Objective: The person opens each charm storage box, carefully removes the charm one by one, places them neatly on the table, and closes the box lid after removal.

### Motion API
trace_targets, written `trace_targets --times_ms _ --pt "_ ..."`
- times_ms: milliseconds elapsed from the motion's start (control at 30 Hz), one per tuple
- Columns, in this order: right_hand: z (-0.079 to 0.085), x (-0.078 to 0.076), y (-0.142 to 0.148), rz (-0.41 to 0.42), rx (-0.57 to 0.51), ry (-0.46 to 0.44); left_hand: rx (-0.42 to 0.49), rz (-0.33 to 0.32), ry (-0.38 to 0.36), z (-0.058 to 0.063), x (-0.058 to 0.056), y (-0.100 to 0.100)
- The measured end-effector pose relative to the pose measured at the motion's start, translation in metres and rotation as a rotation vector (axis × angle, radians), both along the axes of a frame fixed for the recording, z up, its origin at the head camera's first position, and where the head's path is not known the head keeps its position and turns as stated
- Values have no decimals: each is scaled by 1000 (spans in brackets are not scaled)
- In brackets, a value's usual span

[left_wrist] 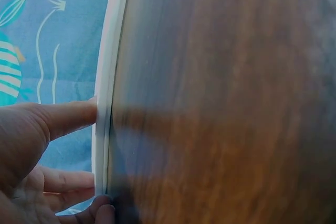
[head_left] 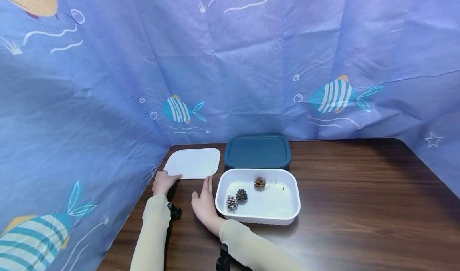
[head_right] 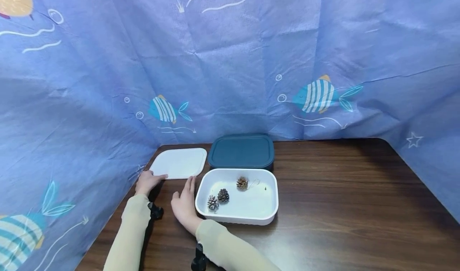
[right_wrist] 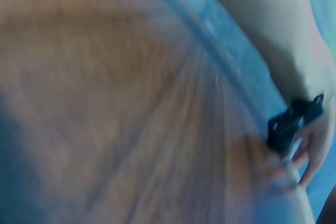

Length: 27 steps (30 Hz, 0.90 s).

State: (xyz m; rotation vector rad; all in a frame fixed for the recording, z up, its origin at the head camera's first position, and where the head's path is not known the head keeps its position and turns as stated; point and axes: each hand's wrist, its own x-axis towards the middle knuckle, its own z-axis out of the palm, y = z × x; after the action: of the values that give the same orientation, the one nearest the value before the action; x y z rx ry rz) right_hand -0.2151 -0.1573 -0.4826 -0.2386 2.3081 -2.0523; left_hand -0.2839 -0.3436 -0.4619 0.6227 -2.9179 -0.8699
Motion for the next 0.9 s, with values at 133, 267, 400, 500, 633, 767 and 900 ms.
trace_targets --times_ms 133,267,400,500,633,767,900 --pt "16 11 4 72 -23 20 -14 1 4 1 3 -3" --pt "39 15 15 90 -47 66 -15 7 83 9 2 -7" --pt "64 13 31 90 -55 128 -13 16 166 27 1 -8" --pt "81 10 47 80 -77 180 -18 -5 236 44 0 -5" --pt "102 0 73 68 -166 249 -26 -54 327 65 -4 3" --pt "117 -12 103 40 -272 353 -22 -95 385 79 -8 15" --pt "129 -22 140 -23 -289 428 11 -151 431 85 -12 33"
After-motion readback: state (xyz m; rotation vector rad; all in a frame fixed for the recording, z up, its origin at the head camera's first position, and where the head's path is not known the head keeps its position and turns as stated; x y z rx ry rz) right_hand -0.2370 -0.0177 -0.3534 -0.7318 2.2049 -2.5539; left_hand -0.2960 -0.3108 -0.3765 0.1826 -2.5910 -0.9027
